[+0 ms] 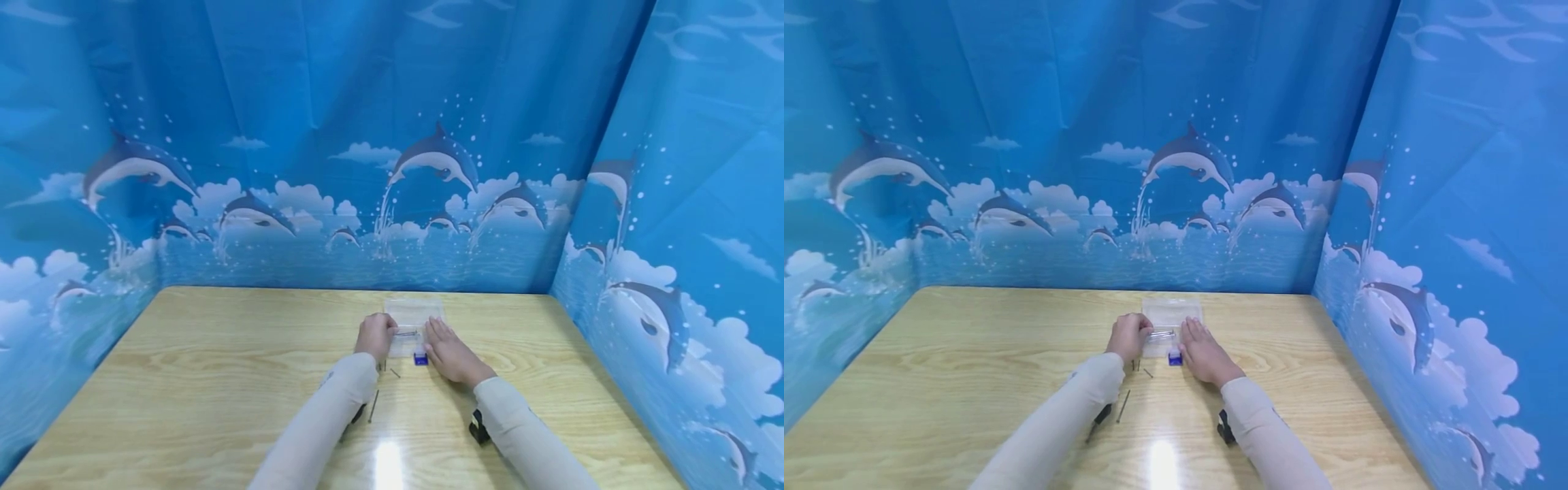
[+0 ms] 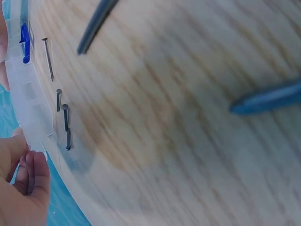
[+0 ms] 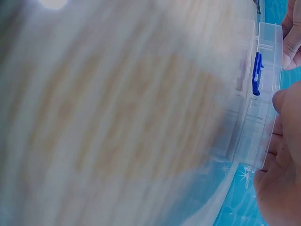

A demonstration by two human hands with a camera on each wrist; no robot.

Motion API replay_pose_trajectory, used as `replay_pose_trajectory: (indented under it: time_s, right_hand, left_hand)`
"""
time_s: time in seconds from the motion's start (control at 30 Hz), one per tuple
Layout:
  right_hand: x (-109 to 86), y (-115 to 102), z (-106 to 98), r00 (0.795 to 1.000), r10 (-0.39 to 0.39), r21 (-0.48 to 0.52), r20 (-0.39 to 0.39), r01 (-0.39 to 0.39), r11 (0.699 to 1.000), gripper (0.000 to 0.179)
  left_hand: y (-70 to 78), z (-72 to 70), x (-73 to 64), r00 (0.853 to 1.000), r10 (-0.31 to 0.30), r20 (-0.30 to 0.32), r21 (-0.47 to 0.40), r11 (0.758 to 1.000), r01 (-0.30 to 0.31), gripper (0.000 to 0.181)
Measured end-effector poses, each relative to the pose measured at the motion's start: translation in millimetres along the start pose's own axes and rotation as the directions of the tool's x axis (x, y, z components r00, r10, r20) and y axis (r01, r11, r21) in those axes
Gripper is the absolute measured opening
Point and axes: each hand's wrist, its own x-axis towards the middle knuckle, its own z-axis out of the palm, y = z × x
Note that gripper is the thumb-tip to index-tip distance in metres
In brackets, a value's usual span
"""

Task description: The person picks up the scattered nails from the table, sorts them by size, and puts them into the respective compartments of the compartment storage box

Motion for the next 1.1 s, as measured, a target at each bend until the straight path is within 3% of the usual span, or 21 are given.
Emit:
replay_pose_trajectory:
  time_s: [0.33, 0.67, 0.83, 1.1]
  right_hand:
    - [-0.6, -2, -1, 1.000, 0.001, 0.006, -0.002, -0.001, 1.000, 0.056]
    - [-0.5, 0, 0, 1.000, 0.005, -0.001, -0.003, -0.005, 1.000, 0.057]
    - [-1.0, 0, -2, 1.000, 0.003, 0.001, 0.002, -0.003, 1.000, 0.057]
    - [-1.1, -2, -3, 1.000, 0.013, 0.004, 0.021, -0.013, 1.000, 0.057]
  left_hand:
    - [-2.7, -2.5, 0.6, 1.000, 0.023, -0.002, -0.038, 0.999, -0.023, 0.005]
    - [-2.3, -29.9, -5.4, 0.996, 0.040, 0.082, -0.055, 0.998, -0.035, 0.012]
    - [-8.7, -47.9, -15.6, 0.991, 0.085, 0.102, -0.028, 0.996, -0.083, 0.013]
    - [-29.6, -67.8, -41.7, 0.986, 0.105, 0.130, -0.044, 0.994, -0.100, 0.015]
